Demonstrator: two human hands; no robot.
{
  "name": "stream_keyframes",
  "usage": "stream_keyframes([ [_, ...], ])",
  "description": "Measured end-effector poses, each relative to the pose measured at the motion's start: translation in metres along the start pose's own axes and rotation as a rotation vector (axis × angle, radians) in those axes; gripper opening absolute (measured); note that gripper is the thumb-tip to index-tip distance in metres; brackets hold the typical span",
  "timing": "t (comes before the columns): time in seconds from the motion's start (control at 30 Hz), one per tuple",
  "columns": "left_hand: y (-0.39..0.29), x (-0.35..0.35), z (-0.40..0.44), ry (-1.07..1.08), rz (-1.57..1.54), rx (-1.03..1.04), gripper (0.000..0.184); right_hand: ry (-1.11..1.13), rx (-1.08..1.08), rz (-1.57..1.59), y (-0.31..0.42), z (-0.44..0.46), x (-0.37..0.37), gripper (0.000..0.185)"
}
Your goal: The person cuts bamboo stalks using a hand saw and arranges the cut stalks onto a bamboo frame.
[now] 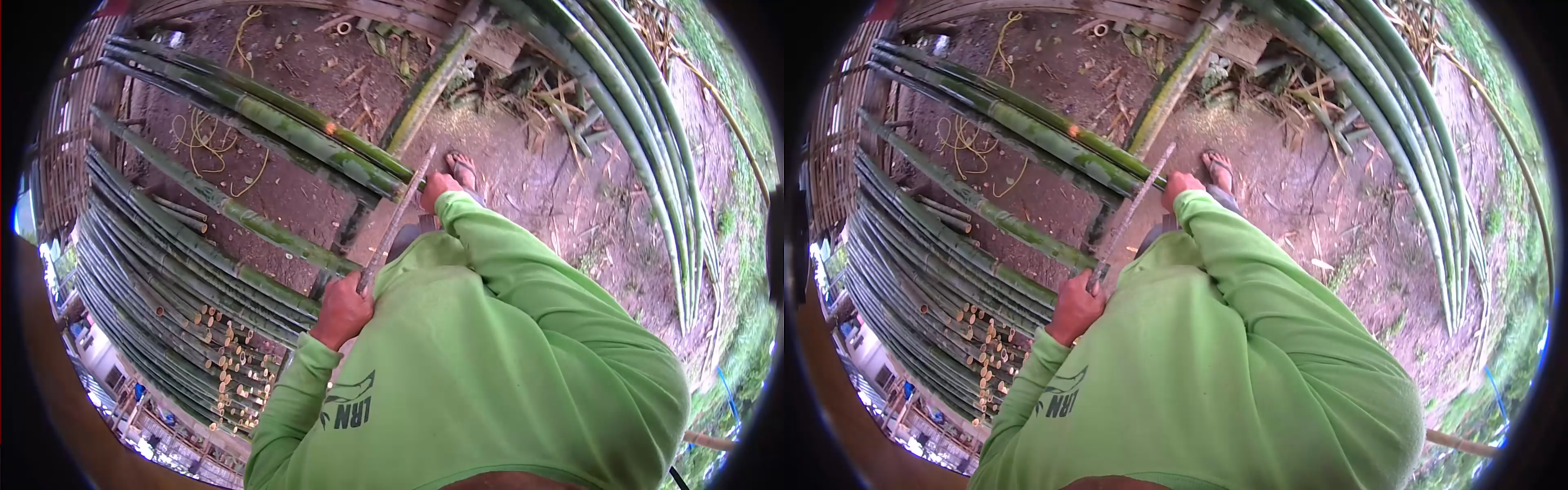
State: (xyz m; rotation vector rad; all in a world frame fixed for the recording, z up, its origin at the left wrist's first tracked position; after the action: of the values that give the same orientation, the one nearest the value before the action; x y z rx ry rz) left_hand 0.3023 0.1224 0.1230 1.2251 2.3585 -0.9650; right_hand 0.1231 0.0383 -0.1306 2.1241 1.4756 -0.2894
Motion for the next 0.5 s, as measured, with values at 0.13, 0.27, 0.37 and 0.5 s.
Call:
stream_keyframes([
  [0.13,-0.013,0.015,0.054,-0.053,-0.021,0.062,0.012,-0.106,-0.009,0.052,-0.004,0.001,-0.002,0.026],
  [0.27,-0.022,0.045,0.136,-0.142,-0.063,0.105,0.01,-0.063,0.009,0.035,0.0,-0.009,-0.011,0.027],
  [0.37,0.005,0.055,0.138,-0.191,-0.081,0.153,0.009,-0.032,-0.046,0.019,0.001,-0.004,-0.008,0.027],
  [0.5,0.004,0.081,0.144,-0.152,-0.161,0.247,0.018,-0.207,-0.133,-0.061,-0.015,-0.01,-0.043,0.035],
])
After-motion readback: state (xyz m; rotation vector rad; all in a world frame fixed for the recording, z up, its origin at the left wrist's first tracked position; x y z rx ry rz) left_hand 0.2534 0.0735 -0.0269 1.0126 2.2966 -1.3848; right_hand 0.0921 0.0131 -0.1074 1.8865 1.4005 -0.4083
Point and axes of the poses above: each hand's wrist, its own z-axis towards the middle knuckle, its own x-axis out of the palm, y = z × x, the point moved 10 cm from there along z, towards the middle knuckle, and after that the axes turned 1 degree about -x, right-handed, at the moved point
